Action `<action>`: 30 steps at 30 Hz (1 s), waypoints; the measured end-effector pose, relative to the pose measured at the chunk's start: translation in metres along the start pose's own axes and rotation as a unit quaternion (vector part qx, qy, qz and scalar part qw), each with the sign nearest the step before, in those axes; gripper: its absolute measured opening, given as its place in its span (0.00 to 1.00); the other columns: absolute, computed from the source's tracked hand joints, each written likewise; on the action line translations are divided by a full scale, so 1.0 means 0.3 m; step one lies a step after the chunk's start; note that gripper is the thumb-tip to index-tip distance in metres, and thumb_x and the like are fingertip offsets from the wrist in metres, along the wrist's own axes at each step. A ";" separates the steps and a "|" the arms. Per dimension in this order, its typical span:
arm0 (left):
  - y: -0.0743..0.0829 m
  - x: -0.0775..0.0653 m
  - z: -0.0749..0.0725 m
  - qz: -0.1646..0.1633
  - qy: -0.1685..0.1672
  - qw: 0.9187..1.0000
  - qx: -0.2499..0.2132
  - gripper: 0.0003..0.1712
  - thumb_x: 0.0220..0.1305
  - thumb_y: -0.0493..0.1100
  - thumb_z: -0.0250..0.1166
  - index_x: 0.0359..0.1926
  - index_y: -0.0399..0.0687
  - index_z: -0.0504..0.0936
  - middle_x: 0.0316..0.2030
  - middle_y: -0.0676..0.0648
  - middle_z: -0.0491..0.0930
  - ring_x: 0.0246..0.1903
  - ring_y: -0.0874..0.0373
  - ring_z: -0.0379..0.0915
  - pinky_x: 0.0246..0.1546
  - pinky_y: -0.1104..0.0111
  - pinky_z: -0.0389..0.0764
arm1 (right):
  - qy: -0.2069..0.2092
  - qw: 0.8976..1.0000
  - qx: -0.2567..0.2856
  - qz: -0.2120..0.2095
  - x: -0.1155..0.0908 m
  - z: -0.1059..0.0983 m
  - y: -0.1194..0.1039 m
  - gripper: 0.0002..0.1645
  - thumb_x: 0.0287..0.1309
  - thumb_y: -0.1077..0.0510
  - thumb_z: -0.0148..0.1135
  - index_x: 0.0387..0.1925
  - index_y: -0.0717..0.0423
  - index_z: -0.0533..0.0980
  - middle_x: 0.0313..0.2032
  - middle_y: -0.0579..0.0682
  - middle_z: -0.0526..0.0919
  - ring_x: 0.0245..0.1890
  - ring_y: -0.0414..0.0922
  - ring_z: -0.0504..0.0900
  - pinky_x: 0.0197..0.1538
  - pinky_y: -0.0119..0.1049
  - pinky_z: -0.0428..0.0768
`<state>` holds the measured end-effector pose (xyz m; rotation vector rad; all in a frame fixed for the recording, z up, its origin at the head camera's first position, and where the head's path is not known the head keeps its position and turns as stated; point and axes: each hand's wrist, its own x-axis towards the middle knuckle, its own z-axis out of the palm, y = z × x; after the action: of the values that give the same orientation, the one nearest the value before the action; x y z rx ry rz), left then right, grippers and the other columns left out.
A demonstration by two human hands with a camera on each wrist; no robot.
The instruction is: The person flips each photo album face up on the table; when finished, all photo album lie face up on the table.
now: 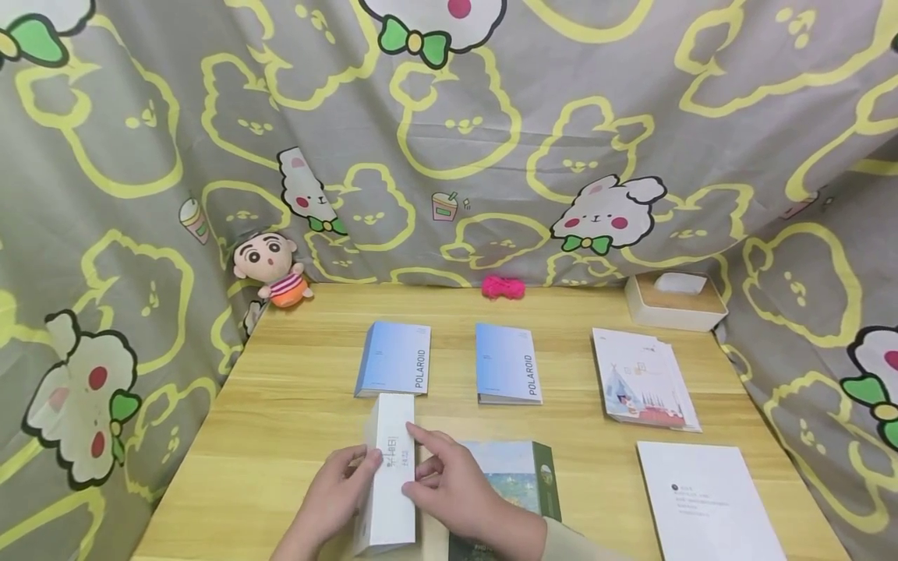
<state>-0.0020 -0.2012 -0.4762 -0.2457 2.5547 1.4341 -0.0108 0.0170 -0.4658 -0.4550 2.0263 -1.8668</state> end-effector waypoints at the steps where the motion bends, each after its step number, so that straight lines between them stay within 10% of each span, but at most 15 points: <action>1: 0.000 0.000 0.005 0.003 -0.001 1.000 -0.018 0.40 0.78 0.61 0.61 0.67 0.26 0.75 0.63 0.27 0.75 0.54 0.37 0.81 0.37 0.55 0.90 | 0.005 1.000 0.009 0.003 0.002 0.002 -0.003 0.46 0.61 0.68 0.72 0.78 0.61 0.65 0.65 0.58 0.74 0.40 0.39 0.86 0.43 0.31 0.88; 18: 0.056 -0.009 -0.020 0.125 0.053 0.984 -0.116 0.36 0.65 0.30 0.71 0.73 0.49 0.76 0.69 0.38 0.75 0.58 0.37 0.79 0.36 0.64 0.89 | 0.006 0.994 0.105 -0.013 0.009 0.020 0.026 0.40 0.64 0.73 0.63 0.76 0.68 0.64 0.61 0.59 0.74 0.40 0.43 0.89 0.37 0.27 0.84; 30: 0.127 -0.022 -0.030 0.093 0.061 0.994 -0.008 0.37 0.54 0.39 0.83 0.66 0.53 0.83 0.67 0.38 0.78 0.55 0.38 0.80 0.28 0.67 0.85 | -0.011 0.996 0.091 -0.025 0.024 0.024 0.039 0.31 0.66 0.68 0.68 0.68 0.72 0.72 0.65 0.66 0.76 0.40 0.40 0.90 0.38 0.27 0.84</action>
<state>-0.0056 -0.1891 -0.4387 -0.1032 2.7290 1.5481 -0.0139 0.0083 -0.4781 -0.4773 1.8262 -2.0443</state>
